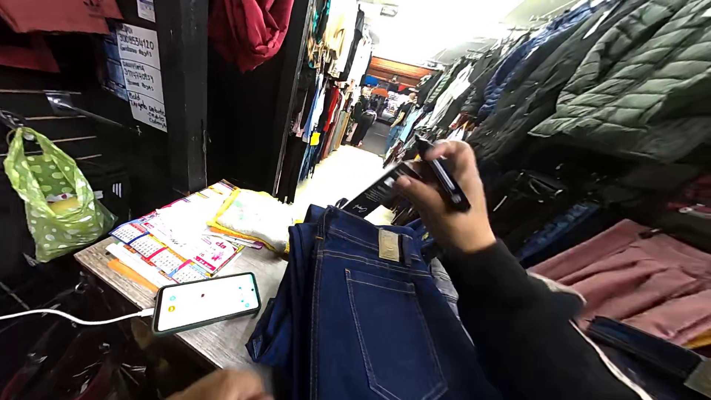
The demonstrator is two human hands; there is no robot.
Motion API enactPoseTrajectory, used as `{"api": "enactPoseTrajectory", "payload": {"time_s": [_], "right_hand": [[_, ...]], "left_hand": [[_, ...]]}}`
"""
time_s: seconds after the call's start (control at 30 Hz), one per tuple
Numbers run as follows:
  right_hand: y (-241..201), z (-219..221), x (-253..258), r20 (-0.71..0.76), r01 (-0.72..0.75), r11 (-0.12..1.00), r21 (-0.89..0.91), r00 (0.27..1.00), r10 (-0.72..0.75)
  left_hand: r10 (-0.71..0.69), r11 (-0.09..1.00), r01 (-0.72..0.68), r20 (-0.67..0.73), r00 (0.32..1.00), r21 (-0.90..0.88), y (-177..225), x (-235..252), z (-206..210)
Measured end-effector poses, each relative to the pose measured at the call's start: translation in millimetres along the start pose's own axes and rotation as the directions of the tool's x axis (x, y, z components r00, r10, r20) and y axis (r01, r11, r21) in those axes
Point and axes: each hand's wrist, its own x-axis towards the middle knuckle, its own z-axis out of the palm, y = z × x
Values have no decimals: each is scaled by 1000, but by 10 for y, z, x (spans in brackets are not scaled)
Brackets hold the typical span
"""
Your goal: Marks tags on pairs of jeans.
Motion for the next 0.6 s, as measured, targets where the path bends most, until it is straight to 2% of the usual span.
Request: {"api": "enactPoseTrajectory", "payload": {"time_s": [0.1, 0.17, 0.23, 0.3, 0.37, 0.43, 0.5, 0.6], "right_hand": [[-203, 2, -734, 45, 110, 978, -178, 994, -104], [-51, 83, -1207, 89, 183, 937, -298, 982, -164], [88, 202, -1485, 108, 212, 881, -424, 977, -183], [146, 245, -1593, 138, 185, 871, -456, 981, -137], [130, 201, -1629, 131, 120, 901, -418, 989, -71], [1, 143, -1566, 30, 25, 946, -324, 999, -16], [-199, 158, -1375, -99, -121, 990, -70, 989, 114], [-349, 273, -1059, -106, -289, 934, 212, 943, 316]], "left_hand": [[132, 990, -126, -98, 986, 64, -30, 441, 180], [287, 954, -271, -125, 950, 132, -92, 837, 423], [353, 924, -346, -13, 936, 162, -117, 1126, 679], [317, 912, -345, 150, 936, 224, -155, 1188, 908], [268, 900, -333, 247, 931, 281, -198, 1126, 1018], [237, 901, -318, 277, 931, 295, -207, 1037, 1030], [210, 910, -290, 274, 938, 296, -184, 908, 1051], [205, 909, -272, 229, 952, 317, -161, 786, 1080]]}}
